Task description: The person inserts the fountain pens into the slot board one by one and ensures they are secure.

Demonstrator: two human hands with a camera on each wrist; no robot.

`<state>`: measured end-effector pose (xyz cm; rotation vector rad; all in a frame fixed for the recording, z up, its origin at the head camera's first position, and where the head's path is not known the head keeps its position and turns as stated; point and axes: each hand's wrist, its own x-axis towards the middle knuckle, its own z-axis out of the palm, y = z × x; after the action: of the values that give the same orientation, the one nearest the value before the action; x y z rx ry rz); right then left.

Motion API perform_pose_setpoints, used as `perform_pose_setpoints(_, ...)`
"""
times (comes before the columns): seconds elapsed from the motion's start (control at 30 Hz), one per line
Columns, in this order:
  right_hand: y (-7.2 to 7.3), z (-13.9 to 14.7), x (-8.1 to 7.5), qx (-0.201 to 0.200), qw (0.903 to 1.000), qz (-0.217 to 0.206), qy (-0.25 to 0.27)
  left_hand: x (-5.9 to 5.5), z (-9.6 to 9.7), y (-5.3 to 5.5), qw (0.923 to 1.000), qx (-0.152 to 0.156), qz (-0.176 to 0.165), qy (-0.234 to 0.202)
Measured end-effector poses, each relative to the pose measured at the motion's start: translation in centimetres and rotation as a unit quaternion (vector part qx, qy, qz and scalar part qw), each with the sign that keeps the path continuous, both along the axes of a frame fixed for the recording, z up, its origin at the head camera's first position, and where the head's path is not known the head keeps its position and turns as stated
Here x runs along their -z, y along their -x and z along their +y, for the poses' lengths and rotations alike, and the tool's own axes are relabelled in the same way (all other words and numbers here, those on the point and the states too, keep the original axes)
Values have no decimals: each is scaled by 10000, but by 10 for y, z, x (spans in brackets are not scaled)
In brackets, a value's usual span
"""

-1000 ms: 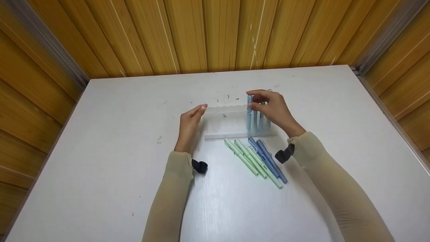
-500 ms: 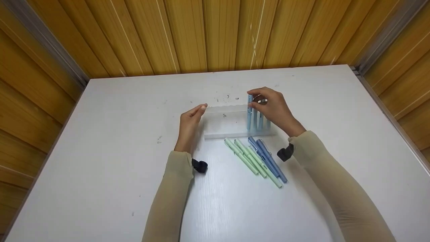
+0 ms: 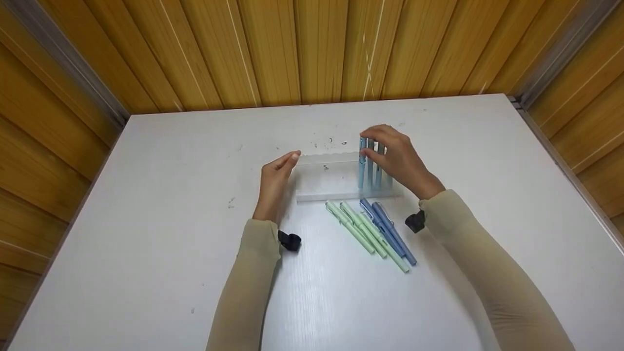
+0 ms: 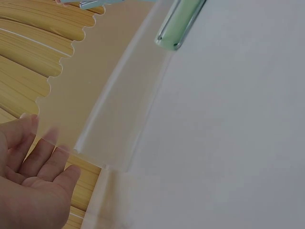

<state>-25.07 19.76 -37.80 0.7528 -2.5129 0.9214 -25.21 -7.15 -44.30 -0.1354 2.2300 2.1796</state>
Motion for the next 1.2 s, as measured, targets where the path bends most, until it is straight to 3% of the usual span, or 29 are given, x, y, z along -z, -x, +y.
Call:
perform_pose_setpoints(0.4,7,5,3,-93,9991,357,-205,-2,0,0,9998,86,-161,-98)
perform_pose_setpoints(0.73,13,2,4,-10,9997,85,-240,-4,0,-1,9997,59,-221,-126)
perform_pose_setpoints(1.03,15,1,5,44,9995,70,-301,-29,1,-17,9997,152,-178,-79)
perform_pose_setpoints(1.2,15,0,5,136,9992,51,-377,-31,1,-20,9998,187,-71,-71)
